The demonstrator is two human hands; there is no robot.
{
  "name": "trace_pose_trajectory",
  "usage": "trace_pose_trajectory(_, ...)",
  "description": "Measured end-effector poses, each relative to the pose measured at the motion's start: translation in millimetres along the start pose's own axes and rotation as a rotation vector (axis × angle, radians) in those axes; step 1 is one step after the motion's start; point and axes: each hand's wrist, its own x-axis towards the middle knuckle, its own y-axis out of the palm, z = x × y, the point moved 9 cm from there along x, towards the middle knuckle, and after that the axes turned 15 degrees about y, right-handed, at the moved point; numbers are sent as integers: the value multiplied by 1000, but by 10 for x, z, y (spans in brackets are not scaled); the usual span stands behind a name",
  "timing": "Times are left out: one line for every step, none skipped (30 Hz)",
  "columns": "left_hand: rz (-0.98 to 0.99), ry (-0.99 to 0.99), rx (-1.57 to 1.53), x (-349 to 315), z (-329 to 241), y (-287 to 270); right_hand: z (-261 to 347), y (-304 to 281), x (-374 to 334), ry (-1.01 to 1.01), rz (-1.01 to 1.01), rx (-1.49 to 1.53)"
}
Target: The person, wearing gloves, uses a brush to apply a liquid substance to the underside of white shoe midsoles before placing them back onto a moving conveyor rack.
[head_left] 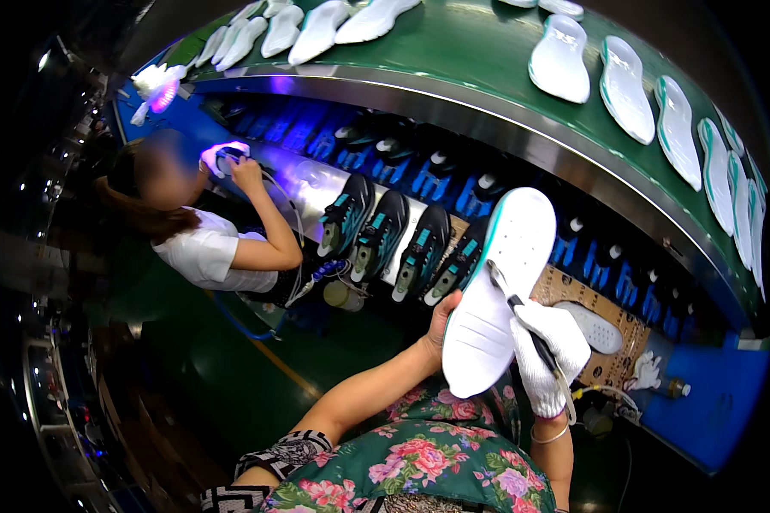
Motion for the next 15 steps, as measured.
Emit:
trace_pose_trajectory(-135,48,87,17,-1,-100,6,-9,12,-13,-1,5)
trace_pose_trajectory(-111,78,203,68,4,-84,11,-31,20,-20,-2,-10)
trace_pose_trajectory(-103,117,239,106,10,-69,6,-51,8,-19,-2,-25)
trace_pose_trajectory(-78,123,248,127,13,-58,42,-64,36,-14,-1,2)
trace_pose_trajectory(-55,127,254,135,12,-60,62,-72,49,-48,-6,-11)
trace_pose_trajectory(-39,133,246,139,42,-58,54,-82,75,-45,2,17)
trace_pose_trajectory(-25,139,237,138,72,-47,59,-95,91,-40,10,45)
trace_pose_trajectory(-6,128,272,127,97,-13,61,-79,87,2,34,57)
trace_pose_trajectory(-48,155,342,107,78,20,71,-73,120,34,43,78)
trace_pose_trajectory(-64,131,327,82,99,-32,117,-105,167,-40,5,53)
trace_pose_trajectory(-75,115,319,70,117,-90,137,-132,188,-98,-21,44)
trace_pose_trajectory(-79,102,317,50,164,-137,125,-148,196,-96,-33,20)
trace_pose_trajectory(-86,101,334,28,197,-185,113,-165,200,-96,-43,-4)
trace_pose_trajectory(-91,105,356,15,200,-221,95,-156,189,-150,-44,15)
trace_pose_trajectory(-93,100,357,0,226,-254,59,-169,176,-145,-47,15)
